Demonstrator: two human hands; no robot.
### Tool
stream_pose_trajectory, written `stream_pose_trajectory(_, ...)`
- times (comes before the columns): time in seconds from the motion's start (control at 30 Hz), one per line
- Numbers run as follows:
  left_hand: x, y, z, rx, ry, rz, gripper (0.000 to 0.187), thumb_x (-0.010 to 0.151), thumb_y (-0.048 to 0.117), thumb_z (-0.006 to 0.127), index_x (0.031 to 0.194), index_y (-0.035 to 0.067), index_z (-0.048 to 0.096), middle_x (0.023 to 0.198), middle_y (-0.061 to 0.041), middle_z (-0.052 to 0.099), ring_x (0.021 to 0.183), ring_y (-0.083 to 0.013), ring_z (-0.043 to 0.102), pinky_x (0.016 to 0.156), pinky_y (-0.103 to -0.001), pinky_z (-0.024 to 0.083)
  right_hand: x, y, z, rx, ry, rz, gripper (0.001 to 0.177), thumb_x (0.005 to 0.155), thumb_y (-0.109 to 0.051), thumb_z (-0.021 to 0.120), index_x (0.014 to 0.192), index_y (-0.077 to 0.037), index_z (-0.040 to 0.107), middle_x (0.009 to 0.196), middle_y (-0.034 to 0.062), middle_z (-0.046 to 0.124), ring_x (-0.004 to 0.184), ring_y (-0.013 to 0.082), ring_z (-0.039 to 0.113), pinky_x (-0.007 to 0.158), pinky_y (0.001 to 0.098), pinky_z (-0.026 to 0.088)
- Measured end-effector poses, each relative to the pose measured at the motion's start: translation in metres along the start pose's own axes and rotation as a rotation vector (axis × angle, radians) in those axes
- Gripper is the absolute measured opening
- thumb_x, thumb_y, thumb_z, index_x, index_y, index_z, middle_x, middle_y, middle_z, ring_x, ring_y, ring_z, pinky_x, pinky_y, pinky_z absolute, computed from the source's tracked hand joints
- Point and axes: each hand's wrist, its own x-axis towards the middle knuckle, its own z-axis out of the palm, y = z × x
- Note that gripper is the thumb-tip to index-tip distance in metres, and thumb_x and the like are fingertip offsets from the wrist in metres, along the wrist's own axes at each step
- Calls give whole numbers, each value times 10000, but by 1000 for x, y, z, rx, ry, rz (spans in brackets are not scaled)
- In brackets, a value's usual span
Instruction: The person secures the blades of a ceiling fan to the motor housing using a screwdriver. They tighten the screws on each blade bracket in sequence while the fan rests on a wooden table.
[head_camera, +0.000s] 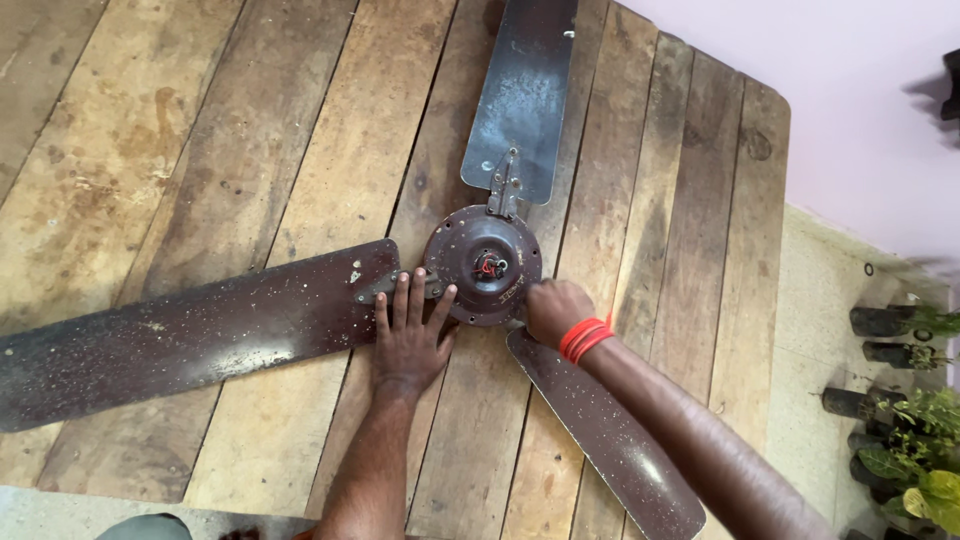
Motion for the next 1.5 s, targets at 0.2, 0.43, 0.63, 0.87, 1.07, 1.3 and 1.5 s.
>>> stream_pose_trajectory(0.2,0,2,3,3,70,-2,844,929,634,567,1629,376,173,1713,-158,56,1584,-344,51,1244,-633,74,25,40,15,477,-66,135,243,826,-218,655,900,-29,789,862,253,751,779,379,750,774,456,584)
stream_pose_trajectory(0.43,0,1,3,9,35,0,871,909,641,587,1626,378,168,1710,-155,44,1578,-346,38,1238,-633,67,23,41,13,501,-176,132,334,939,-316,619,871,-29,774,805,228,735,735,346,718,789,473,563)
stream_pose_trajectory(0.63,-1,1,1,7,-7,0,841,929,650,541,1625,379,154,1709,-156,24,1577,-340,20,1241,-627,50,9,19,2,-48,-68,-23,282,975,-270,589,819,-83,731,701,165,686,646,291,707,597,448,580)
stream_pose_trajectory(0.87,-1,1,0,3,43,-1,808,945,639,526,1627,375,181,1714,-155,54,1582,-340,39,1244,-620,59,17,18,9,-501,-61,-373,229,968,-127,616,774,-103,735,712,90,690,620,184,690,509,371,586)
stream_pose_trajectory(1.07,-2,3,-4,0,61,-7,792,940,632,535,1618,370,220,1708,-161,99,1578,-341,70,1239,-620,86,8,10,-19,-597,-101,-382,240,999,-157,613,797,-104,731,749,70,693,666,178,705,538,363,584)
stream_pose_trajectory(1.3,-1,3,-3,13,58,-6,823,920,632,562,1623,368,225,1710,-166,109,1578,-346,73,1236,-622,87,-51,17,-31,576,713,140,148,984,-118,661,1055,-39,765,858,109,689,754,238,679,677,347,535)
stream_pose_trajectory(1.5,0,2,1,15,-29,-11,893,879,662,598,1619,379,187,1707,-162,76,1573,-347,57,1229,-640,81,-54,-71,75,1299,919,185,193,940,-18,659,1115,38,719,949,22,721,839,97,661,753,256,543)
